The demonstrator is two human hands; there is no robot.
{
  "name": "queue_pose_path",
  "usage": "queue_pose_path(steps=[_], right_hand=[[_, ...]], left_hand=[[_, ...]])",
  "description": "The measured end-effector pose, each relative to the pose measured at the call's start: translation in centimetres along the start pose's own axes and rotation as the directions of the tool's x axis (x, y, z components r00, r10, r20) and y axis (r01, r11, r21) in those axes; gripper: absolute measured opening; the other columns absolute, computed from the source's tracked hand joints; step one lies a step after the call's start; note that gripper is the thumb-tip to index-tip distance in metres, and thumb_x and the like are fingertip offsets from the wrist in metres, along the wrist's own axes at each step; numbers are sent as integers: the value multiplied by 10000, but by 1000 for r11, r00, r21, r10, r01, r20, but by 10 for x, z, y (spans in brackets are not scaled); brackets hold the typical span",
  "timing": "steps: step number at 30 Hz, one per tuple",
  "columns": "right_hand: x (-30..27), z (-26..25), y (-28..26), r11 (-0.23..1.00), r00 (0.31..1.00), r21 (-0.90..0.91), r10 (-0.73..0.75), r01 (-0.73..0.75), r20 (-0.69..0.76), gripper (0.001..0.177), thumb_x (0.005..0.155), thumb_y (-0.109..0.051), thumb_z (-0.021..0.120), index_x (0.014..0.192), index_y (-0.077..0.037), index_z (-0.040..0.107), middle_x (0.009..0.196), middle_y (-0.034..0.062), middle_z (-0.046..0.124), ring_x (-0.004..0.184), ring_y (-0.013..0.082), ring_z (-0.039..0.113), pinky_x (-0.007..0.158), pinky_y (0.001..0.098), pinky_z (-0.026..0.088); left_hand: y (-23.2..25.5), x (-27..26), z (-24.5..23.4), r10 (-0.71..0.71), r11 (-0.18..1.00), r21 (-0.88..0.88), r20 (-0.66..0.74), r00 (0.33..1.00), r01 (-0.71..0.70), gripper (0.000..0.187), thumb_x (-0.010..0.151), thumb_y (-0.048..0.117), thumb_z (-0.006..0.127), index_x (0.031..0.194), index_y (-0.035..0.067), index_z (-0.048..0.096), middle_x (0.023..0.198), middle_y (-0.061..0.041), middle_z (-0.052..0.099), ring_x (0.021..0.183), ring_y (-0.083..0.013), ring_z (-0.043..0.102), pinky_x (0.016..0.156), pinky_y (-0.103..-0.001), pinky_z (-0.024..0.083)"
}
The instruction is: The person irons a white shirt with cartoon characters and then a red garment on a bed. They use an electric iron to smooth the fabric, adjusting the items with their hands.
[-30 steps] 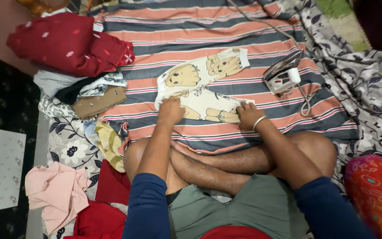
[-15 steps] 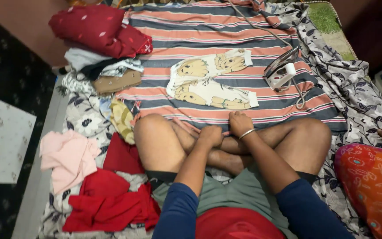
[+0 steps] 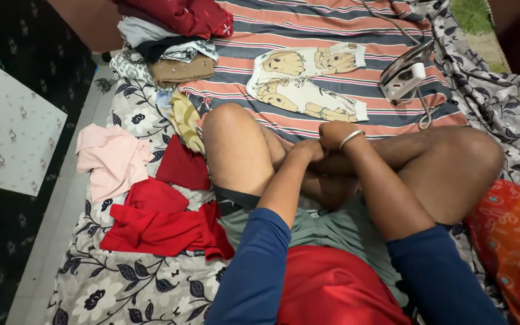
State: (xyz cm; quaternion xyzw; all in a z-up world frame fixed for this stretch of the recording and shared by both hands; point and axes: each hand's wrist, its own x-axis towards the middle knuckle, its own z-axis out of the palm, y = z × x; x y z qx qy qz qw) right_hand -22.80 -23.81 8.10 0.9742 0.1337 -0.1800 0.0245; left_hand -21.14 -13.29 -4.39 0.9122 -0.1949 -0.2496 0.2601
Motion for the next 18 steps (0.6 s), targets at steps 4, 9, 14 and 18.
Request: queue_pose_path(steps=[4,9,14,18], right_hand=[[-3,-45,5,998,999,62,19,-17,-28,399,871,-371,701,1169,-110,751,1134,213,739,1086,397,696,963,470,536],[9,-84,46,999,994,38,32,-28,-104,428,921,-453,668,1172,-115,750,1115,196,752,1045,402,707,942,499,535],[-3,-109,83,996,988,32,89,-85,-127,454,926,-466,683,1175,-94,758,1103,197,768,1021,395,731,922,482,565],[-7,-107,109,982,981,-23,185,-186,-55,462,935,-483,671,1203,-117,760,1163,190,762,1092,392,716,968,486,550]], left_hand=[[27,-9,6,332,930,244,-237,913,-275,497,1013,407,376,1151,96,738,1265,-173,710,1175,-353,682,1004,-477,528],[99,-25,-11,375,900,333,-259,890,-282,508,988,402,330,1054,166,775,1180,-99,754,1073,-299,732,919,-494,556],[121,-64,3,405,873,328,-73,912,-361,502,1029,326,336,1040,135,800,1143,-141,766,1061,-310,737,951,-483,555],[103,-115,44,448,867,222,48,893,-447,414,985,284,448,1019,100,817,1098,-186,763,1013,-358,737,888,-517,558]])
